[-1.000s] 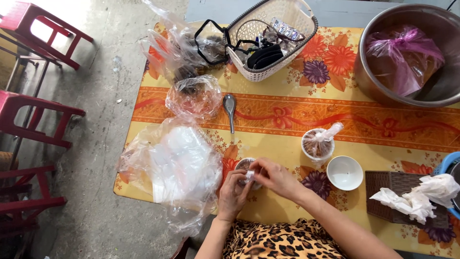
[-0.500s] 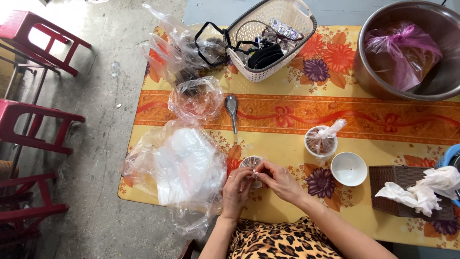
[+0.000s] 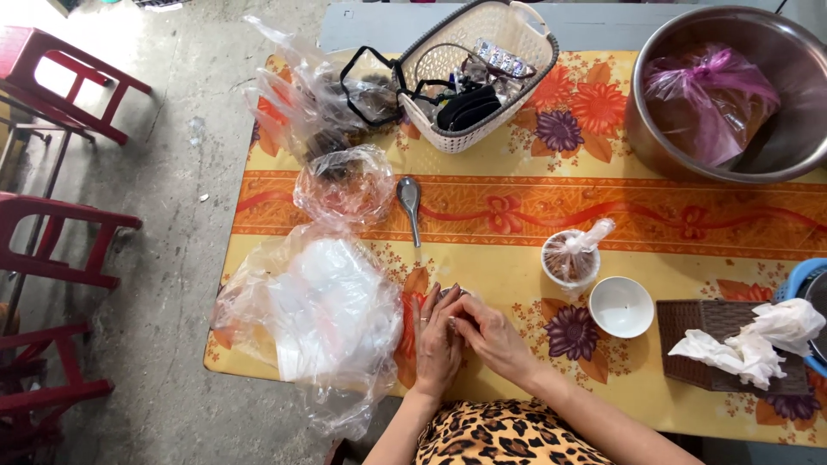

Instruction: The person packs food into small plastic bags, ties them, and places them into bowls on a tray. They also retrieve spoons from a rack, wipe them with a tissue, and place them on the tray. The person then packs more food into bags and ties them.

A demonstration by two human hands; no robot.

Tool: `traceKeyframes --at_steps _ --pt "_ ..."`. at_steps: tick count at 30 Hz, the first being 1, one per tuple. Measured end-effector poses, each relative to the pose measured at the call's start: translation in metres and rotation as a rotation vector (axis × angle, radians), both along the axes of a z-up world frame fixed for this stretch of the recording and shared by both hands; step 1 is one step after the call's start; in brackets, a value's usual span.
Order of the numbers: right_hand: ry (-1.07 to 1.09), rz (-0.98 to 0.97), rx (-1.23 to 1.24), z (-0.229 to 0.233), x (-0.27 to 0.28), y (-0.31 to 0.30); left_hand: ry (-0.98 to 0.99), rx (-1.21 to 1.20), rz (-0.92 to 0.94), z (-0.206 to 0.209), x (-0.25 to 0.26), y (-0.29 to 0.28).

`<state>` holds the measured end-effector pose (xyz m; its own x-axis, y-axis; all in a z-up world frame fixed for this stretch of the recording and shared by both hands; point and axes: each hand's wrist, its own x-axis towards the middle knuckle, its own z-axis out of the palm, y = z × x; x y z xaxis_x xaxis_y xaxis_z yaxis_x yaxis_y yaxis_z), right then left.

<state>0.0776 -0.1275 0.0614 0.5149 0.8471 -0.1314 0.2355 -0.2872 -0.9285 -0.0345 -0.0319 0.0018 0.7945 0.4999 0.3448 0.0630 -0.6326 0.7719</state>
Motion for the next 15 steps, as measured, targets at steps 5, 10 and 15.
traceKeyframes --at_steps 5,10,15 --pt "0.004 0.002 0.090 0.021 0.001 -0.004 -0.005 0.133 -0.004 -0.019 0.008 0.003" --pt "-0.048 0.015 0.154 0.033 -0.004 -0.007 -0.033 0.142 -0.010 -0.010 0.014 0.000" --pt "0.033 -0.041 0.149 0.043 -0.003 -0.012 -0.025 0.189 -0.013 -0.017 0.018 0.000"
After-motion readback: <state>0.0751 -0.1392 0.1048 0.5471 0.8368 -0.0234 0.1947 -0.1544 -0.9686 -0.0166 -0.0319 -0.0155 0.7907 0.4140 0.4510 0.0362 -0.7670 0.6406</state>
